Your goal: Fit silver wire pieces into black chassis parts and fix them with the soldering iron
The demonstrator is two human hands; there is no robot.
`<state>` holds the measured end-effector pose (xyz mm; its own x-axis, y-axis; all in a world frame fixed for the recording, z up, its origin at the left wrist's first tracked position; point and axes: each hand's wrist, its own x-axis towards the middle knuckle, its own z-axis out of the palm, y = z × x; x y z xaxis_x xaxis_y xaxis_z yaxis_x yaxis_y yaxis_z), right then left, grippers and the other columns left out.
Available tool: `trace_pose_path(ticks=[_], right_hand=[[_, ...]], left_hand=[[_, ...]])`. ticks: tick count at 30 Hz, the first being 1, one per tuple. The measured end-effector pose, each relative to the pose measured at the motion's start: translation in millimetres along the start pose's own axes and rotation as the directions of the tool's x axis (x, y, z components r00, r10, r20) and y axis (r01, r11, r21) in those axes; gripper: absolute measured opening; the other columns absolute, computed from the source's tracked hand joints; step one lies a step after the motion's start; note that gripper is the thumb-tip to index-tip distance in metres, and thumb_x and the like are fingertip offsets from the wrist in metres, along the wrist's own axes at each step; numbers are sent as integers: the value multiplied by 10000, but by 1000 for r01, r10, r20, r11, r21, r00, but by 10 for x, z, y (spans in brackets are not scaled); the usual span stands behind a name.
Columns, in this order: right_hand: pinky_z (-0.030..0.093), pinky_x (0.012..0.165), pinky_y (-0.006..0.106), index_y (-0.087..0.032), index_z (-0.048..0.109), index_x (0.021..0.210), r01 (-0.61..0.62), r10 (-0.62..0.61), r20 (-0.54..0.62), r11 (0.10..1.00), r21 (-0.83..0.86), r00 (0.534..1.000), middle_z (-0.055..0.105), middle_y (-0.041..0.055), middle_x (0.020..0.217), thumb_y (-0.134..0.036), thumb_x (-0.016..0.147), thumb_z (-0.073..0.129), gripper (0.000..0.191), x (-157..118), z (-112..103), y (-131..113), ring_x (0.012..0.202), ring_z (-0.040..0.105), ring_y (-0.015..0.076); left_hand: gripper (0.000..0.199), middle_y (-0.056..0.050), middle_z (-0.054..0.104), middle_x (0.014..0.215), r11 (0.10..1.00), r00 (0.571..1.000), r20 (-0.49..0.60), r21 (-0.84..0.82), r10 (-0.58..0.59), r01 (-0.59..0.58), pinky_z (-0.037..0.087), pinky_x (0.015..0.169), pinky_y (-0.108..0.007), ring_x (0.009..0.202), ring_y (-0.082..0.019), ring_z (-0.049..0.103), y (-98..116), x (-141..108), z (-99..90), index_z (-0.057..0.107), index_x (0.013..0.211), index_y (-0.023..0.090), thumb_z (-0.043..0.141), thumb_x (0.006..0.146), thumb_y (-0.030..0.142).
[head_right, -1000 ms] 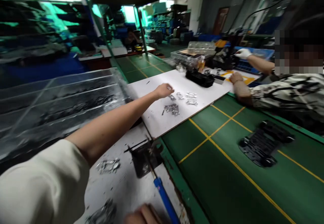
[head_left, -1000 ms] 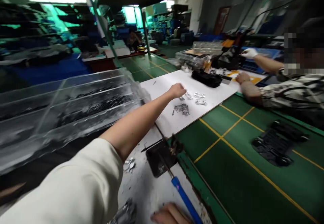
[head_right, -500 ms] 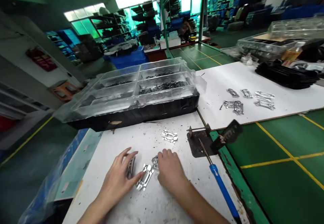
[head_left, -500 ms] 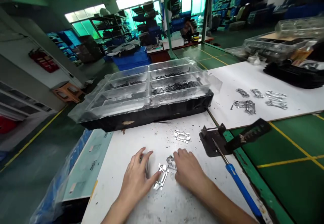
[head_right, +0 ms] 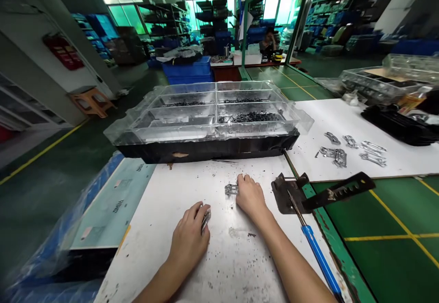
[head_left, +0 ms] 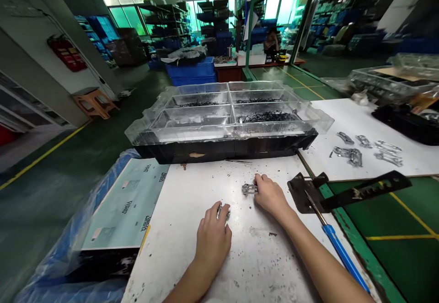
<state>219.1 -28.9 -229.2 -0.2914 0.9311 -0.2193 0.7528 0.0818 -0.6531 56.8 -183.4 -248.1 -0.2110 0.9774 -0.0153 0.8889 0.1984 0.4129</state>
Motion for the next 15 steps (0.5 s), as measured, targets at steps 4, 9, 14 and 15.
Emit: trace_pose_path(ticks=[4, 9, 14, 15], right_hand=[[478, 687, 313, -210, 527, 961, -67, 56, 38, 904, 422, 998, 602, 20, 844, -364, 843, 600, 207, -460, 202, -87, 698, 566, 177], [574, 855, 325, -223, 573, 1075, -92, 255, -18, 414, 906, 967, 689, 43, 1008, -522, 762, 744, 465, -1084, 410, -168, 957, 681, 215], [616, 915, 337, -225, 661, 995, 28, 454, 24, -109, 994, 891, 728, 29, 1035, -335, 573, 942, 518, -1368, 378, 57, 1084, 693, 247], [623, 922, 362, -222, 674, 1006, 51, 455, -2, -95, 994, 891, 732, 37, 1040, -346, 592, 933, 504, -1412, 366, 164, 1091, 695, 262]], left_hand=[[408, -83, 662, 1270, 898, 998, 44, -436, -52, 66, 560, 893, -377, 1109, -248, 670, 21, 110, -80, 583, 1266, 260, 498, 884, 145], [532, -129, 633, 1346, 504, 979, 162, -840, -120, 201, 483, 1069, -434, 1283, -281, 600, 434, 129, -166, 464, 1415, 257, 629, 920, 358], [351, -116, 624, 1337, 601, 990, 88, -799, 111, 4, 442, 1103, -464, 1288, -275, 556, 970, 84, -84, 582, 1314, 254, 488, 1009, 398], [345, -117, 639, 1292, 632, 984, 59, -773, 169, -62, 450, 1082, -473, 1246, -277, 569, 1060, 77, -61, 602, 1292, 250, 452, 1022, 404]])
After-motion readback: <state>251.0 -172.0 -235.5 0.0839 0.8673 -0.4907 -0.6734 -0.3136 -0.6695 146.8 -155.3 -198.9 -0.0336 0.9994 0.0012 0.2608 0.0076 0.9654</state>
